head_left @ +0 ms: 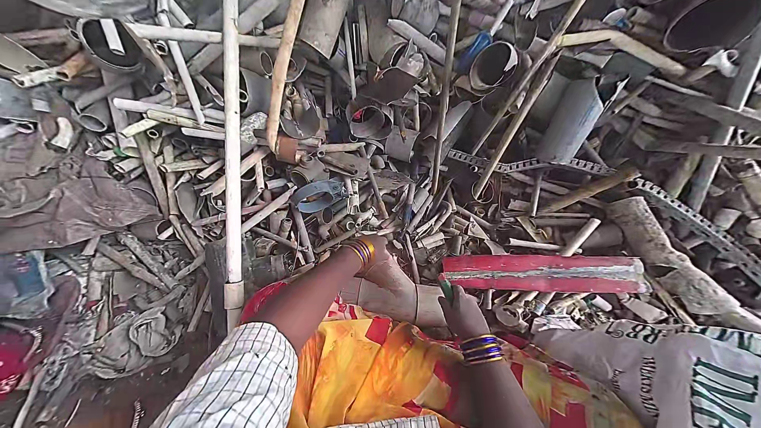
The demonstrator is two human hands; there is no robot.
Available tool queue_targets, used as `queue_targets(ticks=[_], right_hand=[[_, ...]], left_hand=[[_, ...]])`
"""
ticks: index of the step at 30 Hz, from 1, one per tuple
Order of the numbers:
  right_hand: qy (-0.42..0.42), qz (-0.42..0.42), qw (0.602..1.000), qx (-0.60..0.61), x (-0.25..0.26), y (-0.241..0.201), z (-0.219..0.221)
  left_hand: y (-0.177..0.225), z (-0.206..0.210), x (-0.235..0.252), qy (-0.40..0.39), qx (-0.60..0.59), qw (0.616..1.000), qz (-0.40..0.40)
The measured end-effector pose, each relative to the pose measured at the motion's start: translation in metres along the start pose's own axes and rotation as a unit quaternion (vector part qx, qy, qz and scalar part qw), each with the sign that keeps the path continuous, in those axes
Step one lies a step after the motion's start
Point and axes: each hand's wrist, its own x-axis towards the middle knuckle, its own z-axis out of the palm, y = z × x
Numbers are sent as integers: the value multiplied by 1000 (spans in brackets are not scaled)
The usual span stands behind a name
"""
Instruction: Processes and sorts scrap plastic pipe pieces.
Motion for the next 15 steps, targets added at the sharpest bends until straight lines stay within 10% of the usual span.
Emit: queue_targets(ticks=[6, 15], right_hand=[[-61, -4, 998, -1, 1, -12, -3], [-107, -18, 994, -5, 9, -14, 3]], left_hand=[[-88, 32, 44, -98, 20, 987, -124], [-134, 32, 84, 106, -30, 944, -312]])
